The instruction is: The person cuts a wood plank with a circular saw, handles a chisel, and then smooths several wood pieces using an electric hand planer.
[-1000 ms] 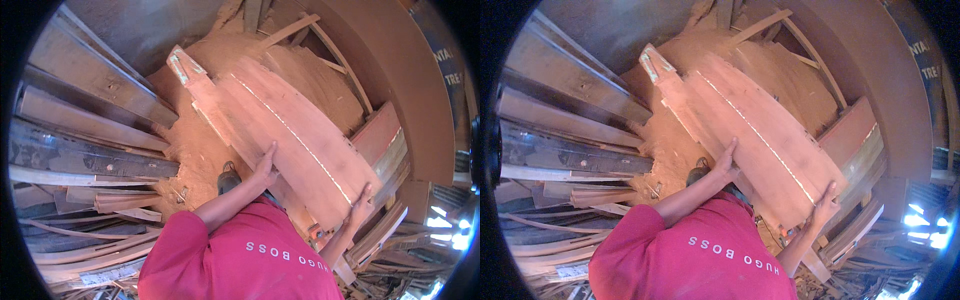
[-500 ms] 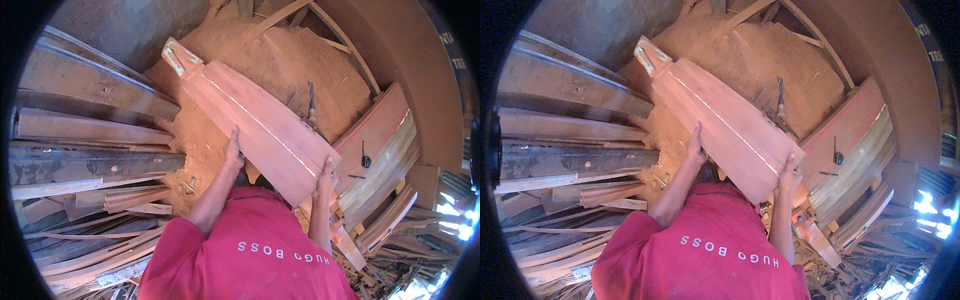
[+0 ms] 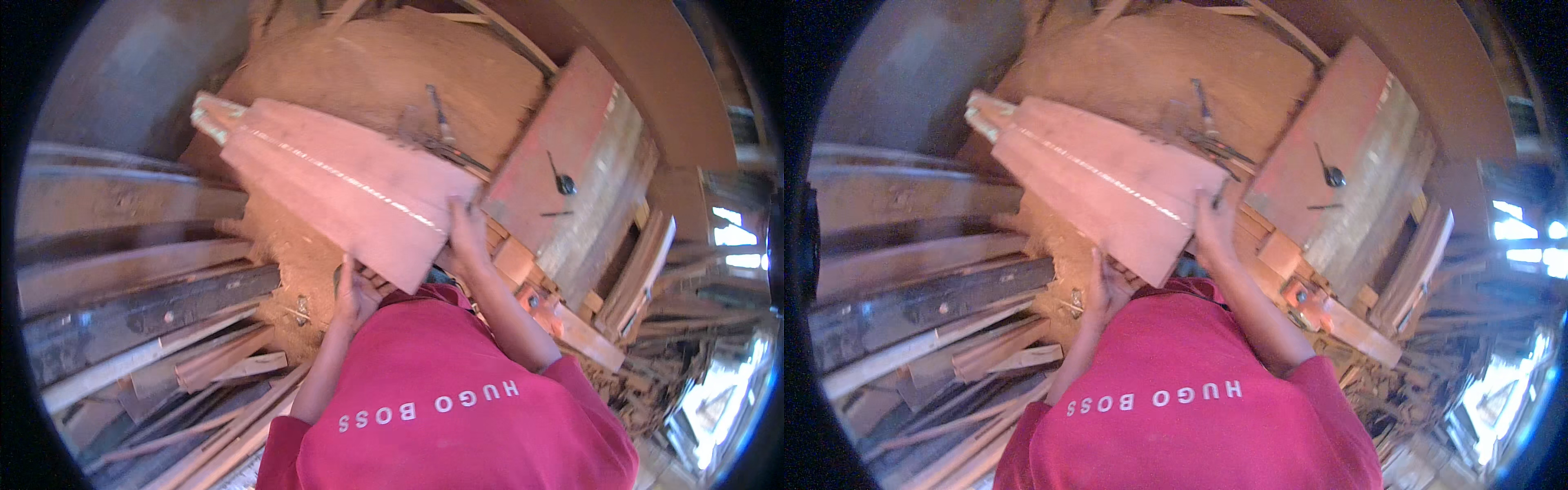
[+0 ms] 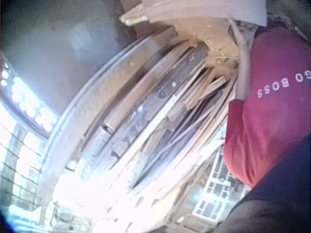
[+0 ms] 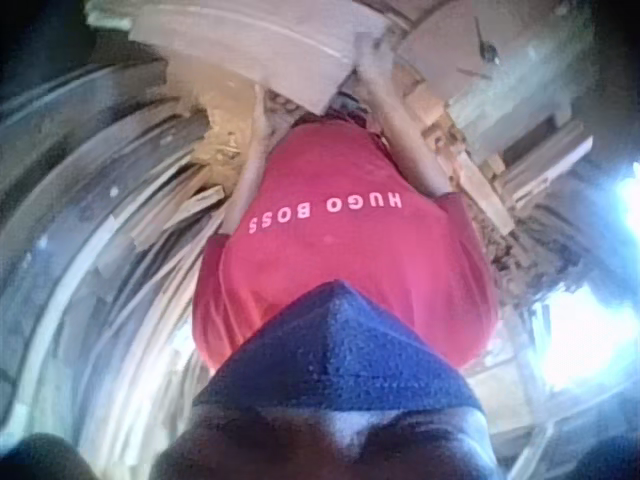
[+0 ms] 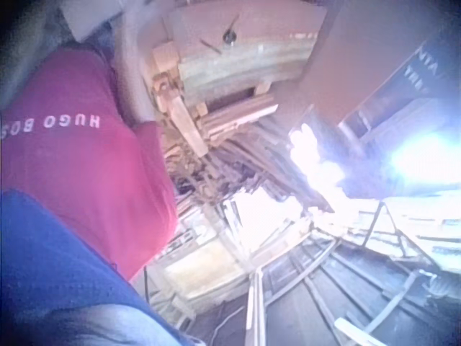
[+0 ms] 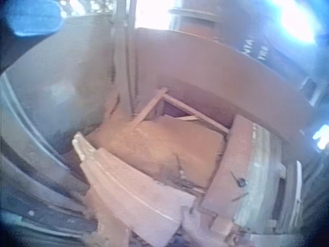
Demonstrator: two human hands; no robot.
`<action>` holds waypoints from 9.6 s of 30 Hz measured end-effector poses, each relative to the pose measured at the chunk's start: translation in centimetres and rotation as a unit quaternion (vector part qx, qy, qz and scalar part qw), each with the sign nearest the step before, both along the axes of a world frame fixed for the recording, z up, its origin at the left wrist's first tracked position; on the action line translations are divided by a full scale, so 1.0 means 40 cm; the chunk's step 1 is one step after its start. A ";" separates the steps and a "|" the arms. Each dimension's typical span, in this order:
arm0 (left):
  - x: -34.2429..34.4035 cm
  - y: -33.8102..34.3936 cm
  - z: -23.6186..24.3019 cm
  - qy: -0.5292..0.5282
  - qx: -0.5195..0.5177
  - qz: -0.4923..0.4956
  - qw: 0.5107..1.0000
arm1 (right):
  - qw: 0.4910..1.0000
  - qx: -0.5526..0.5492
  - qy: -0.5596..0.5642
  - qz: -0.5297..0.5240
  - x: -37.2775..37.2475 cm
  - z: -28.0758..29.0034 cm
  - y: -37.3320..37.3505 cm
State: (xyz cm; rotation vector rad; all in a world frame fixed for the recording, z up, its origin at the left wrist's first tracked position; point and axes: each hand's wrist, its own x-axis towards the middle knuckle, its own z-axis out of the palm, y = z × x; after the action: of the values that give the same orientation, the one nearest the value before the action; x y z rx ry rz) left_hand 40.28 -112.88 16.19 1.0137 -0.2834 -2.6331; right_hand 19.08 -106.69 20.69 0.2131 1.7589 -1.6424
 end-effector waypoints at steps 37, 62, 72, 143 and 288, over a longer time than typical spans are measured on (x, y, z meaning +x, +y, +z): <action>-0.056 0.392 -0.644 -0.347 -0.066 0.156 0.922 | 0.810 0.147 0.368 0.432 -0.527 -0.431 0.129; -0.049 0.378 -0.593 -0.339 -0.233 0.112 0.905 | 0.786 0.197 0.292 0.508 -0.049 -0.354 0.597; -0.042 0.377 -0.600 -0.310 -0.231 0.123 0.914 | 0.770 0.148 0.369 0.499 -0.025 -0.387 0.567; -0.022 0.360 -0.676 -0.070 0.101 0.048 0.991 | 0.588 0.232 0.636 0.443 -0.490 -0.447 -0.512; -0.057 0.351 -0.599 -0.321 -0.216 0.166 0.907 | 0.829 0.036 0.154 0.537 -0.163 -0.411 0.687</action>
State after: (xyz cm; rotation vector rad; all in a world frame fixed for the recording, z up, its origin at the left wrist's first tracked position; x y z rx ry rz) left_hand 37.98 -98.84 -7.79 1.5608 -0.7252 -1.7537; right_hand 12.58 -79.22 4.25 -0.9137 1.6400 -0.7745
